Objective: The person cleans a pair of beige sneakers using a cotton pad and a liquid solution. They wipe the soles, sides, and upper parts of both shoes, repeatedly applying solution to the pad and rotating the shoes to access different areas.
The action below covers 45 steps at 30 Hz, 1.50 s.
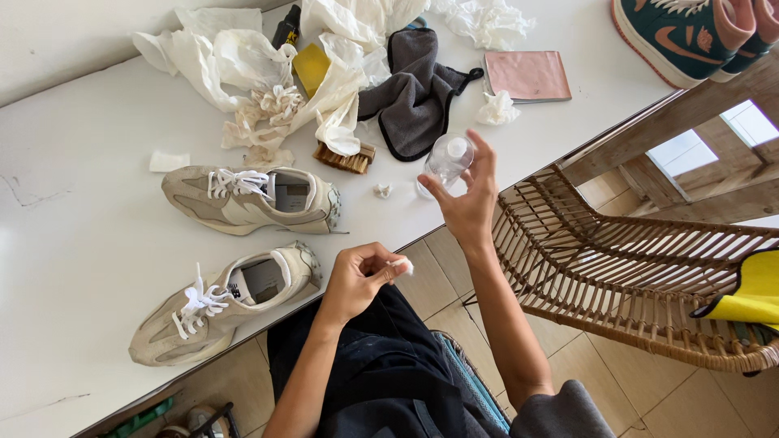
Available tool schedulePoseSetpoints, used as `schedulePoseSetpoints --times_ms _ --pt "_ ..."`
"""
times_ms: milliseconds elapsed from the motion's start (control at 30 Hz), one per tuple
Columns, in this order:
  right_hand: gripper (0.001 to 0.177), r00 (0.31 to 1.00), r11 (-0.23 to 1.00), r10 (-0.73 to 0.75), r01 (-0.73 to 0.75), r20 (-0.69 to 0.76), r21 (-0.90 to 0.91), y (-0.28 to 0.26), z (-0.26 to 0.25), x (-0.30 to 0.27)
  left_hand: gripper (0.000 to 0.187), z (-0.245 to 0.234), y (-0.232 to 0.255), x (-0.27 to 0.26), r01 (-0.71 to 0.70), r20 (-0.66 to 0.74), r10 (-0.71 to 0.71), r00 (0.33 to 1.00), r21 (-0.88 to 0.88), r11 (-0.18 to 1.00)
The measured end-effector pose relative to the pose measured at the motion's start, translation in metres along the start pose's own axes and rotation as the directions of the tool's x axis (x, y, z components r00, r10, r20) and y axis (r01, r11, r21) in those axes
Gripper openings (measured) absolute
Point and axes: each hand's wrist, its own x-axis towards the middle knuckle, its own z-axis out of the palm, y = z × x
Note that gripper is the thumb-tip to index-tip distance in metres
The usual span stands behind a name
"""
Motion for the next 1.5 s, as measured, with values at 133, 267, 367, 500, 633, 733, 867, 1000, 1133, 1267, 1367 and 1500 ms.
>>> schedulePoseSetpoints --times_ms 133,267,367,500,633,733,867,1000,1133,1267,1367,1500 --pt "0.11 0.937 0.939 -0.296 0.251 -0.185 -0.233 0.029 0.012 -0.028 0.034 -0.013 0.002 -0.012 0.024 0.012 -0.023 1.0 -0.039 0.999" --pt "0.031 0.906 0.895 -0.419 0.399 -0.067 -0.201 0.041 0.044 -0.068 0.024 -0.029 0.001 -0.026 0.012 0.024 -0.011 1.0 -0.044 0.999" --pt "0.023 0.93 0.927 -0.303 0.338 0.206 -0.162 0.029 0.067 -0.078 0.013 -0.031 -0.001 -0.034 -0.063 0.015 0.063 0.998 0.022 0.998" --pt "0.022 0.864 0.928 -0.205 0.321 0.461 -0.19 0.027 0.094 -0.074 0.015 -0.036 -0.018 -0.045 -0.058 0.008 0.059 0.998 -0.116 0.992" --pt "0.015 0.839 0.896 -0.221 0.376 0.497 -0.236 0.035 0.099 -0.074 0.016 -0.038 0.032 -0.064 -0.032 -0.056 0.022 0.998 -0.185 0.982" --pt "0.013 0.765 0.903 -0.12 0.349 0.633 -0.25 0.019 0.083 -0.074 0.023 -0.041 0.043 -0.075 0.007 -0.166 -0.053 0.985 -0.265 0.964" --pt "0.02 0.782 0.874 0.02 0.288 0.623 -0.39 -0.003 0.075 -0.079 0.02 -0.039 0.024 -0.082 0.051 -0.16 -0.108 0.981 -0.325 0.944" --pt "0.019 0.788 0.819 -0.217 0.468 0.576 -0.332 0.029 0.093 -0.095 0.024 -0.036 0.021 -0.08 0.041 -0.224 -0.121 0.967 -0.334 0.942" --pt "0.017 0.805 0.857 -0.218 0.429 0.552 -0.286 0.025 0.079 -0.103 0.025 -0.039 0.024 -0.083 0.038 -0.27 -0.142 0.952 -0.358 0.933" --pt "0.018 0.829 0.979 0.082 -0.171 0.553 0.112 -0.026 0.044 -0.108 0.027 -0.04 0.021 -0.086 0.028 -0.305 -0.152 0.94 -0.376 0.926" --pt "0.025 0.78 0.91 0.131 -0.34 0.612 0.239 -0.038 0.04 -0.117 0.027 -0.039 0.017 -0.083 0.005 -0.312 -0.133 0.941 -0.38 0.925" --pt "0.016 0.738 0.874 0.201 -0.432 0.644 0.223 -0.013 0.042 -0.131 0.028 -0.045 0.018 -0.084 -0.043 -0.269 -0.065 0.961 -0.376 0.925"
